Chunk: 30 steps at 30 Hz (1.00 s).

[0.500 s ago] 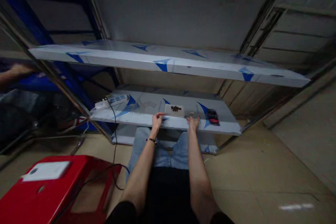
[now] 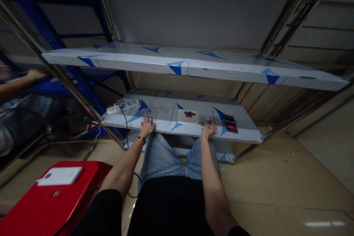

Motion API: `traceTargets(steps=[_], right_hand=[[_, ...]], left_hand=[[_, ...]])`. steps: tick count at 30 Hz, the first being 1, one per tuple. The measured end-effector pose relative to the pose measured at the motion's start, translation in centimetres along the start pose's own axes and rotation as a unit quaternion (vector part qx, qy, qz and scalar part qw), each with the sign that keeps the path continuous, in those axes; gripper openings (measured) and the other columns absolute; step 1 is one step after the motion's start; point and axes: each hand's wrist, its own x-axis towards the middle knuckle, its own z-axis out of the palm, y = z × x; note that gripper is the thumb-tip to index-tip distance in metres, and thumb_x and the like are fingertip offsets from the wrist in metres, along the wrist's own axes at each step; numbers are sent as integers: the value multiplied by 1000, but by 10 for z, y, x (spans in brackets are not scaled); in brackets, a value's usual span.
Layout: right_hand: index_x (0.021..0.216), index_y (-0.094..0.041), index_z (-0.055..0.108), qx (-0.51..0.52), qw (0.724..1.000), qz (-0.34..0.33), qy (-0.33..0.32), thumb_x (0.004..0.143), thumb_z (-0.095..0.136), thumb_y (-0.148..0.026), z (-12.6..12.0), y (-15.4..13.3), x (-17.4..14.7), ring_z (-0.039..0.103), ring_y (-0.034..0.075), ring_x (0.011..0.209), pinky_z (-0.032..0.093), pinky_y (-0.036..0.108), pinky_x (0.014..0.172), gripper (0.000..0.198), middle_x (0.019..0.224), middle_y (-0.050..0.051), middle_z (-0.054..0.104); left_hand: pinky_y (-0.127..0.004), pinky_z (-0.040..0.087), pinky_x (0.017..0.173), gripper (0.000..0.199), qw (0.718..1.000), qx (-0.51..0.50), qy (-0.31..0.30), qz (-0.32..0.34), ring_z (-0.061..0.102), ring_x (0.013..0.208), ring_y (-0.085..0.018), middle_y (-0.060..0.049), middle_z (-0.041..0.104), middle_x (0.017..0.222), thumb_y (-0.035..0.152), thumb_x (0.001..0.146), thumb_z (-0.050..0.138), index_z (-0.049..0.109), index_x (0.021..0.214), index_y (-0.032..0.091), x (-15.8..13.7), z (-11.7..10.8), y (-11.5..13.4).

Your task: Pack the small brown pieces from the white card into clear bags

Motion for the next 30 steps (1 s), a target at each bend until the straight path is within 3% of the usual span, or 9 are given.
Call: traceTargets(steps=[5, 11, 15, 19, 26, 30], right_hand=[[121, -19, 56, 27, 999, -17, -7, 77, 50, -24, 6, -7, -6, 67, 17, 68, 51, 25, 59, 44, 91, 5, 67], [103, -17, 62, 54, 998, 1, -23, 75, 53, -24, 16, -13, -17, 62, 15, 58, 48, 24, 56, 29, 79, 3, 65], [92, -17, 64, 74, 996, -4, -49, 74, 54, -25, 21, -14, -22, 57, 14, 54, 45, 23, 53, 22, 70, 0, 62], [84, -17, 65, 91, 993, -16, -72, 71, 53, -25, 25, -13, -27, 55, 14, 51, 42, 22, 51, 19, 65, -2, 60], [77, -17, 62, 95, 992, 19, -77, 67, 49, -22, 32, -7, -31, 55, 14, 49, 41, 21, 50, 17, 63, -1, 62], [78, -16, 63, 99, 991, 33, -83, 65, 47, -21, 33, -5, -31, 56, 14, 49, 41, 21, 49, 21, 64, 0, 62]], left_hand=[[-60, 20, 120, 58, 999, 12, 7, 29, 16, 154, -33, -16, 33, 162, 35, 98, 35, 38, 152, 16, 1, -6, 3], [-60, 25, 115, 56, 995, 76, 5, 63, 31, 144, -36, -16, 45, 150, 33, 98, 41, 39, 153, 27, 0, -16, 9], [-58, 27, 115, 45, 993, 85, 0, 79, 39, 140, -35, -20, 52, 141, 26, 94, 47, 56, 137, 18, 4, -24, 15], [-48, 41, 105, 32, 993, 80, 1, 90, 56, 122, -33, -20, 64, 122, 17, 88, 52, 66, 117, 14, 14, -35, 12], [-37, 47, 90, 30, 995, 63, 10, 77, 65, 102, -29, -17, 71, 102, 10, 83, 54, 72, 107, 11, 16, -40, 3], [-38, 46, 95, 38, 997, -3, 64, 44, 61, 108, -29, -18, 69, 113, 12, 88, 47, 68, 120, 12, 16, -38, 1]])
